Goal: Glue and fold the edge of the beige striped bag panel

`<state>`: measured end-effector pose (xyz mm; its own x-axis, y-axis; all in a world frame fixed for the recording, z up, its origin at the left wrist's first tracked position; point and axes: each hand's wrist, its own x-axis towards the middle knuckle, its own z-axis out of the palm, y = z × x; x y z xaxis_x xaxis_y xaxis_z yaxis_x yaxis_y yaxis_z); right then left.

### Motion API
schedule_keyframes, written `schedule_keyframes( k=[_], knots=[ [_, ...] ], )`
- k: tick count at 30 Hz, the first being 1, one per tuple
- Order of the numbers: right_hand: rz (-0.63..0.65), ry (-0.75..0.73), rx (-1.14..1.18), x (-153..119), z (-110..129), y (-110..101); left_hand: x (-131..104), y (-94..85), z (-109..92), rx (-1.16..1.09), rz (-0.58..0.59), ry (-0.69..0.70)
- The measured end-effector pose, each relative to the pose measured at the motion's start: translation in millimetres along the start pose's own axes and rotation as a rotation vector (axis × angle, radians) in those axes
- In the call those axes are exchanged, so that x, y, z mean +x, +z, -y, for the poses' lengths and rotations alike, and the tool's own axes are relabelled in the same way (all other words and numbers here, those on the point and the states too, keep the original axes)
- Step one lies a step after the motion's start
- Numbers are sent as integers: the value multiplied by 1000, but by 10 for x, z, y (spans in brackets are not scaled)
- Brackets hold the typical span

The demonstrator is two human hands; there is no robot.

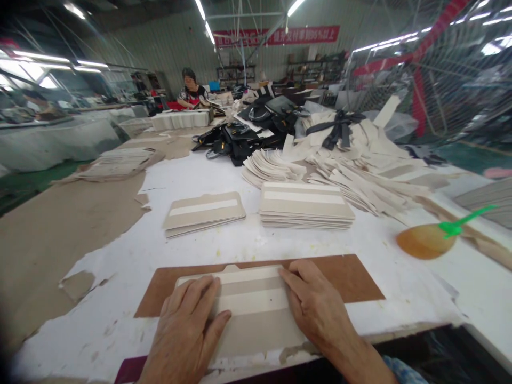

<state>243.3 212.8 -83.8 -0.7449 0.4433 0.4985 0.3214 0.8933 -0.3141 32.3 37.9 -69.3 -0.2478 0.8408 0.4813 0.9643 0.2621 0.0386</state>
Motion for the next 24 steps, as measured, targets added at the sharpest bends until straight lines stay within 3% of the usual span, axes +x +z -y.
schedule_keyframes(
  k=[3,5,13,18,21,24],
  knots=[
    [22,-4,-10,-44,37,-73,-23,-72,-10,28,48,15],
    [16,-20,-30,-33,-21,-77,-2,-13,-25,45,80,42],
    [57,-45,-91,73,-556,200,215,650,7,52,72,128],
    [93,-55,-112,37,-915,285,365,978,-102,81,49,214],
    [102,-55,-121,27,-971,314,376,1045,-119,45,48,208],
    [103,-55,-121,66,-812,341,312,955,-15,42,45,199]
  ],
)
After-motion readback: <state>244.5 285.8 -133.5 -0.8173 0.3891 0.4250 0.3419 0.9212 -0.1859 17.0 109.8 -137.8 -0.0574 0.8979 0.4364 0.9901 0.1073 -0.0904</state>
